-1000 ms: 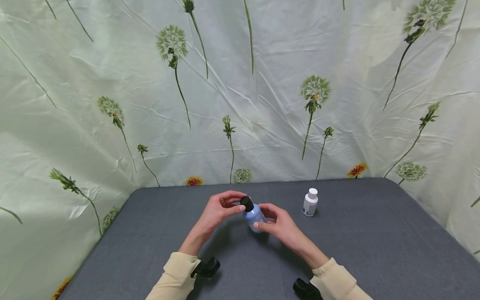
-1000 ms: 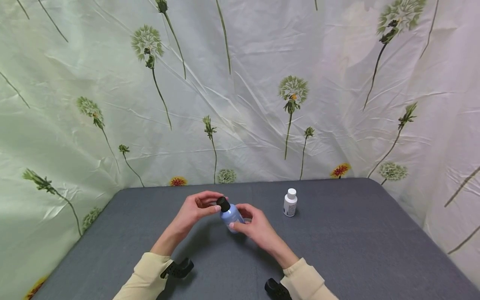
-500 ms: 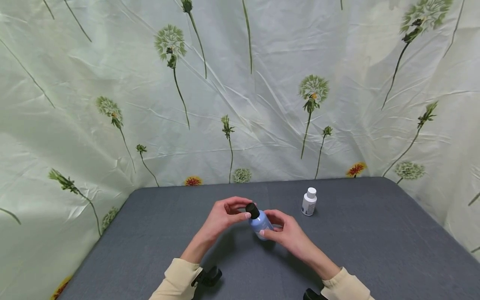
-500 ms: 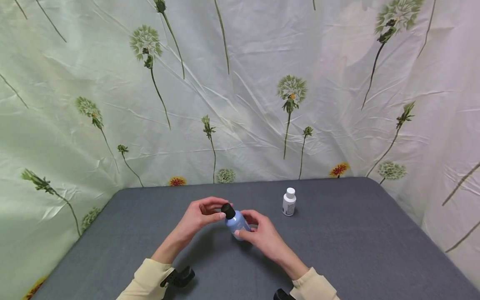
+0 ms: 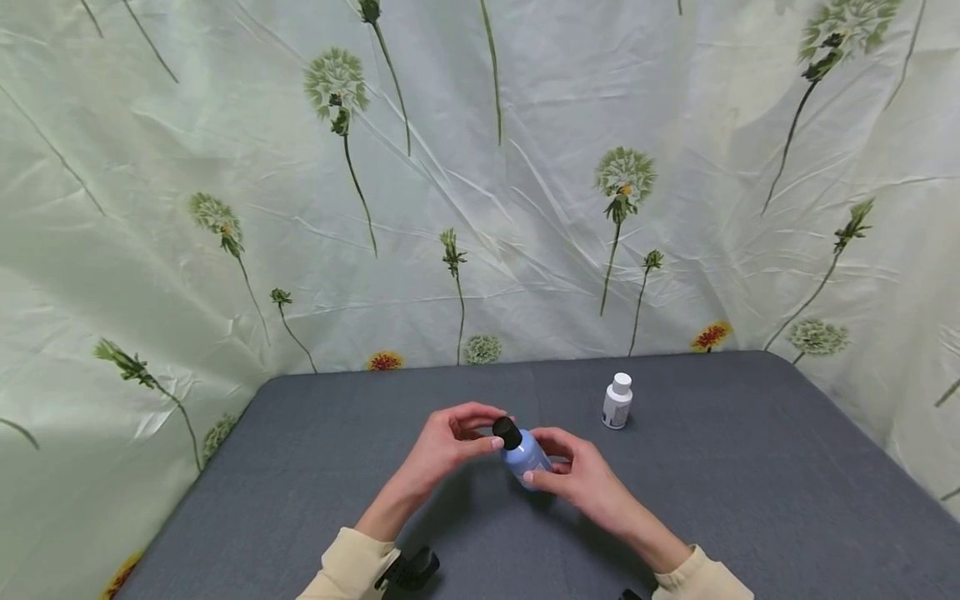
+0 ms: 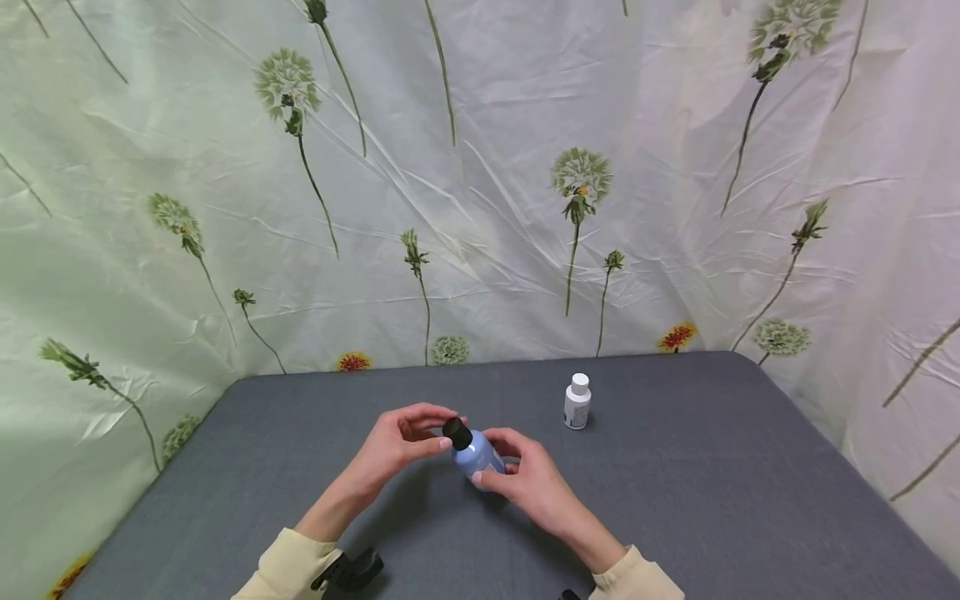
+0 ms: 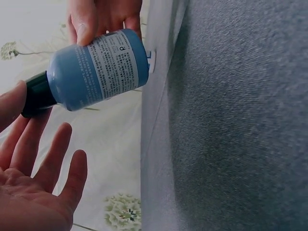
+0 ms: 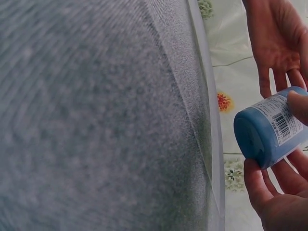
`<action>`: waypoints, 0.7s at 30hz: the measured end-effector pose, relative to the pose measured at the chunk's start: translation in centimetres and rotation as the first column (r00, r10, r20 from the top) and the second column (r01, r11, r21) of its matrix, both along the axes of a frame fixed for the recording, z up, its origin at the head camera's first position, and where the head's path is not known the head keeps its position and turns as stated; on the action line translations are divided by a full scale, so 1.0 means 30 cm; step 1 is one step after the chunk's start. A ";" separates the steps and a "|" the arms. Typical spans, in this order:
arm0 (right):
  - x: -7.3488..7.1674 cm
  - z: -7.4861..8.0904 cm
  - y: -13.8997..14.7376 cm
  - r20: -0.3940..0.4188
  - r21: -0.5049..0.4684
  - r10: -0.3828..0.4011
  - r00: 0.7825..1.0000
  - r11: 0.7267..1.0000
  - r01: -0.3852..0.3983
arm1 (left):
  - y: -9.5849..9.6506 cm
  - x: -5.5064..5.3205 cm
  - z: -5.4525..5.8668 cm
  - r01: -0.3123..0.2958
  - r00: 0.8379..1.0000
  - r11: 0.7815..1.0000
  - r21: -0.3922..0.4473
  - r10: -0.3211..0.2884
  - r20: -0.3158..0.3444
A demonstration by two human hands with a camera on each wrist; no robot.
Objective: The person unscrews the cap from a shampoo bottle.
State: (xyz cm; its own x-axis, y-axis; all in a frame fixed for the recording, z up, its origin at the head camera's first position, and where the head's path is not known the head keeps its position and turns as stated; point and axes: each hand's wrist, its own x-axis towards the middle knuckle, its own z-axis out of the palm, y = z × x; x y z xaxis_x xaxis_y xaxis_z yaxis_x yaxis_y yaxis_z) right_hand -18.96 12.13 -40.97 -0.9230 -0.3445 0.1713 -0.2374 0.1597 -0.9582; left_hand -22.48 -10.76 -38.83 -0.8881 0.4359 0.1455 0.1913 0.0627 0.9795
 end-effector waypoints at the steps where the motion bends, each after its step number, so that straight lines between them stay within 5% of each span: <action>1: 0.001 -0.001 0.001 -0.002 -0.002 0.006 1.000 1.000 -0.006 | -0.001 0.004 -0.001 -0.001 1.000 1.000 -0.002 0.001 0.002; 16: -0.002 -0.005 0.003 0.006 0.000 0.087 0.996 0.996 -0.087 | -0.007 0.032 -0.006 -0.032 0.999 0.999 -0.008 0.032 -0.013; 21: -0.001 0.001 0.007 0.034 0.013 0.098 0.995 0.995 -0.099 | -0.006 0.027 -0.012 0.040 0.997 0.999 -0.001 -0.040 -0.061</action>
